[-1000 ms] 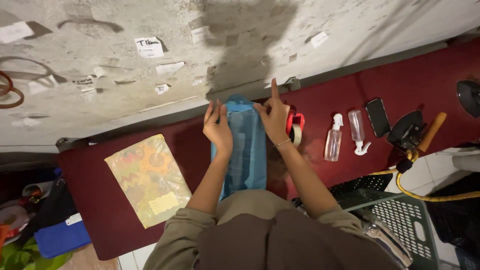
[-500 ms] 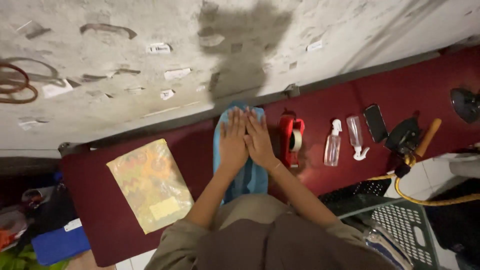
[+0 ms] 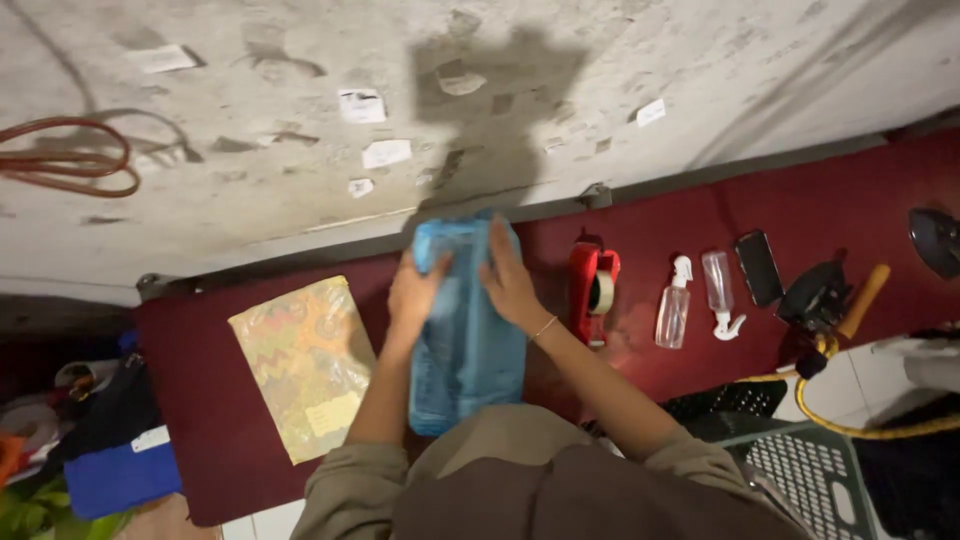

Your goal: The person places folded clothes into a blue vacuum-seal bag on a red table, seals the bag, and uses a tape dispenser to apply tape. They then pick up a second vacuum-sealed package from a basket and place it on the table.

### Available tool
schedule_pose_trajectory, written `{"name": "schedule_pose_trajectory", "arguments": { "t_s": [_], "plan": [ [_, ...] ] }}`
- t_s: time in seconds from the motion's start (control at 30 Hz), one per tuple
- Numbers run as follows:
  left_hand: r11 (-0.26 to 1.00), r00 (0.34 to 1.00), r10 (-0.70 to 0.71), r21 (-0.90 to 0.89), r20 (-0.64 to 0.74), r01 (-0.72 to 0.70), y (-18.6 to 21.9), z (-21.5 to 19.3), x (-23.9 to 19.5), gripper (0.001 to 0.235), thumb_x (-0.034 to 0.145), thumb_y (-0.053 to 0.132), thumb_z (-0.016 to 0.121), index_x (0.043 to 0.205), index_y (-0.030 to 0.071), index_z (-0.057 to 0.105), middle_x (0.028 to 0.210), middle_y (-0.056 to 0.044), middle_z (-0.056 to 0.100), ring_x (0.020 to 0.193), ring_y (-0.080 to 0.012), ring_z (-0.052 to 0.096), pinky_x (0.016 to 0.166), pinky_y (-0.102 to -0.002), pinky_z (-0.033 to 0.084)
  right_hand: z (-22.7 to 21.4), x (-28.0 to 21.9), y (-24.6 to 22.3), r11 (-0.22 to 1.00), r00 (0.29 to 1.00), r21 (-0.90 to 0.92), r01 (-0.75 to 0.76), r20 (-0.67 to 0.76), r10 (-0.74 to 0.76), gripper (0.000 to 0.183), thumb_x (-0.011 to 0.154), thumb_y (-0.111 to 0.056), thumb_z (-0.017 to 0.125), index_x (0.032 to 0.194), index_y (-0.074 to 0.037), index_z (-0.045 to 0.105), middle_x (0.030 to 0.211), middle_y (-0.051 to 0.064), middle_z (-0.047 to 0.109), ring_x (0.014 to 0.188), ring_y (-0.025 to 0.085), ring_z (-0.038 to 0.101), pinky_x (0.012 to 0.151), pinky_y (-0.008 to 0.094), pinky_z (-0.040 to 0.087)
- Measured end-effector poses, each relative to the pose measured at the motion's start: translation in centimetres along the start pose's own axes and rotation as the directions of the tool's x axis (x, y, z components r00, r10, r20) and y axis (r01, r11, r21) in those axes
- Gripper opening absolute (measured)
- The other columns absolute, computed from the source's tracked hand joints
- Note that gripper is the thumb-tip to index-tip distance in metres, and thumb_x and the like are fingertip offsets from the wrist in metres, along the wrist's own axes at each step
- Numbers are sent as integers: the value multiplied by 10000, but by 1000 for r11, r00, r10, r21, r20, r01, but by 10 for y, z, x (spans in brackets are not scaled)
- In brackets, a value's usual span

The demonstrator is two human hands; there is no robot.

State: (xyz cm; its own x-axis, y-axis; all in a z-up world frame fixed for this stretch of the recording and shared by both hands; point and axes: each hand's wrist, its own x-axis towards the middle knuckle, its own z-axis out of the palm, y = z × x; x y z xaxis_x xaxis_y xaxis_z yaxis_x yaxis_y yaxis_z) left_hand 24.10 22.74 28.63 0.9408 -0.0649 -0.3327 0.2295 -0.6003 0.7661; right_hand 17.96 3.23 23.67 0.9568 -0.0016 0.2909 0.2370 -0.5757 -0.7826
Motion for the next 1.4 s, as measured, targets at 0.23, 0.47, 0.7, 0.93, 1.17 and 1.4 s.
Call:
{"name": "schedule_pose_trajectory", "arguments": {
  "t_s": [0.23,0.47,0.7,0.93,1.17,1.4],
  "plan": [
    [992,978,-111,-82,-178,98,-221,-8,-18,795,1055,651,284,1537,31,409,1506,-285,490,1392,-455,468,1144,-478,377,83,-45,9,1000,1000,3,-13,11,13,609,1135,-355,400,1641,-35,284,1740,202,215,1615,395,213,1314,469,165],
    [991,917,-95,47,-387,122,-219,-22,-72,973,850,657,666,1541,35,379,1442,-298,534,1287,-454,549,1052,-501,458,151,-85,106,230,542,542,-808,532,651,855,996,-687,232,1612,-96,290,1664,171,300,1503,344,323,1229,459,269],
    [966,949,-223,77,-223,245,-131,-3,-101,1023,784,675,708,1550,90,364,1390,-257,585,1271,-420,577,1041,-495,478,67,-107,53,59,421,582,-811,511,750,896,963,-738,244,1600,-112,326,1626,148,362,1454,327,392,1198,459,315],
    [912,987,-63,-392,151,118,-238,108,-49,898,948,706,420,1575,66,348,1473,-213,541,1333,-357,539,1134,-416,391,-13,-153,6,590,595,164,-790,-23,803,797,1028,-656,332,1280,-6,717,1199,256,728,1122,383,679,949,439,517],
    [611,962,-7,-760,273,220,-183,71,-10,825,1022,634,339,1569,19,389,1560,-199,469,1385,-324,478,1156,-393,363,-1,-145,-101,780,849,-443,-442,73,523,738,937,-675,506,1142,25,615,1086,221,655,903,409,677,712,503,555],
    [948,950,307,-106,59,-300,-38,-2,13,795,760,517,810,1331,4,601,1275,-227,699,1196,-354,670,1024,-420,517,-21,-112,-115,822,839,-353,-448,152,523,628,886,-571,641,1146,-1,597,1098,194,617,913,386,657,748,485,544]
  ]
}}
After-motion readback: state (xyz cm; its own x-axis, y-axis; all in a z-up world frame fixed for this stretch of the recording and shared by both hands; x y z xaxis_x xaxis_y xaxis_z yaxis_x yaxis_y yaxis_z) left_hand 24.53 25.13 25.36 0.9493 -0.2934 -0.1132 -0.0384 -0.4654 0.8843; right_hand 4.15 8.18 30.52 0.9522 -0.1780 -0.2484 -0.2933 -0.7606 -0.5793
